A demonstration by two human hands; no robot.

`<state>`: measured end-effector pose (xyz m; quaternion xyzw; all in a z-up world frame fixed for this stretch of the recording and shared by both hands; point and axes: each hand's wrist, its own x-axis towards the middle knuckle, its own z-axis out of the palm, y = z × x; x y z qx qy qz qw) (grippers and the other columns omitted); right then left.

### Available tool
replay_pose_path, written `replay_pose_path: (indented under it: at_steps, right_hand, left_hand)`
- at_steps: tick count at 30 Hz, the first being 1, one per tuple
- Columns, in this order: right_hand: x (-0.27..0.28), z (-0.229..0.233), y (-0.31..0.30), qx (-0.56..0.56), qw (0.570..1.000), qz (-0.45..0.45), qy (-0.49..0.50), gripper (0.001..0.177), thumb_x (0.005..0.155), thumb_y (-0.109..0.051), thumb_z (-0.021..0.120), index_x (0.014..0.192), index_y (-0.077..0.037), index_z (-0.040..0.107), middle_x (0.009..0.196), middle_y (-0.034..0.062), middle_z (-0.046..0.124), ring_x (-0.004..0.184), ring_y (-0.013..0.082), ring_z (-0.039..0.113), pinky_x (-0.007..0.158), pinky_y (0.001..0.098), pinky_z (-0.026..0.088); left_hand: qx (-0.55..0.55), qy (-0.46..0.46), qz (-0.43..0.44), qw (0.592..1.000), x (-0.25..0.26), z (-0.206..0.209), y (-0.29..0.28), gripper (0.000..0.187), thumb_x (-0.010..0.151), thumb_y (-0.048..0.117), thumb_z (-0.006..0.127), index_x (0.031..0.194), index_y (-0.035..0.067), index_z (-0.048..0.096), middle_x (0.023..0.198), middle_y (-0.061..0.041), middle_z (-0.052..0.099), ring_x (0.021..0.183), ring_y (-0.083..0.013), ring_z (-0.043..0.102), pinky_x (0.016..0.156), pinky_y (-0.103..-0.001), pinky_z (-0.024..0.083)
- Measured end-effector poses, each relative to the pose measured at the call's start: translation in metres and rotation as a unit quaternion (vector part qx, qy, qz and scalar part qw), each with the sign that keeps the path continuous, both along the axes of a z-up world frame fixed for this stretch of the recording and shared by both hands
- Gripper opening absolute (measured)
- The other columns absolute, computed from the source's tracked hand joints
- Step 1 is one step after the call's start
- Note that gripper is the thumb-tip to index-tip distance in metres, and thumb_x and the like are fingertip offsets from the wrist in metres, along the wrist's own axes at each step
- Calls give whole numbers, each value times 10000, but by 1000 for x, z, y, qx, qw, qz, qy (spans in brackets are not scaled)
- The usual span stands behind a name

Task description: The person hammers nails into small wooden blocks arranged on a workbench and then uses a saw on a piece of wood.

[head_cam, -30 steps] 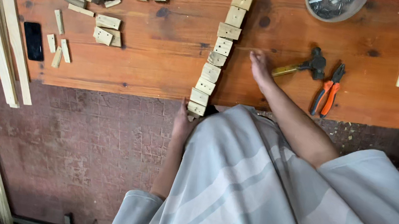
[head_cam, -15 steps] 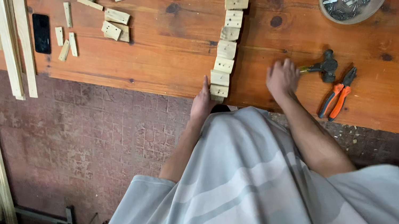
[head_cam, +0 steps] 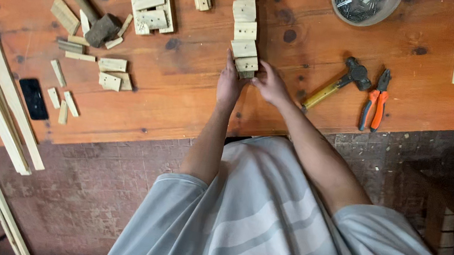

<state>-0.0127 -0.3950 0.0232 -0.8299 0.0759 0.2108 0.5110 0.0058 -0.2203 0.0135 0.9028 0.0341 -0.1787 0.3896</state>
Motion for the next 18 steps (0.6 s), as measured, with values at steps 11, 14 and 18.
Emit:
replay_pose_path:
  at_steps: [11, 14, 18]
  right_hand:
    - [61, -36, 22, -39, 995, -68, -55, 534, 843, -58, 711, 1351, 17, 564, 1180, 292, 567, 1116, 519, 622, 980, 558, 523]
    - [70, -34, 25, -42, 994, -66, -76, 324, 837, -11, 559, 1157, 26, 599, 1045, 278, 559, 1045, 499, 596, 936, 522, 498]
    - [73, -39, 31, -20, 993, -93, -73, 314, 838, 37, 557, 1151, 38, 585, 1056, 297, 560, 1040, 510, 602, 922, 522, 509]
  left_hand:
    - [-13, -2, -3, 1000, 73, -16, -3, 1254, 775, 189, 927, 1651, 35, 43, 1404, -313, 605, 1187, -505, 662, 951, -588, 594]
    - [-5, -7, 3, 1000, 84, 8, -8, 1260, 746, 198, 953, 1642, 29, 83, 1382, -306, 622, 1188, -486, 671, 961, -576, 596]
    - [-6, -6, 8, 1000, 92, -2, -7, 1252, 737, 188, 958, 1630, 1, 100, 1380, -321, 613, 1206, -487, 660, 981, -578, 592]
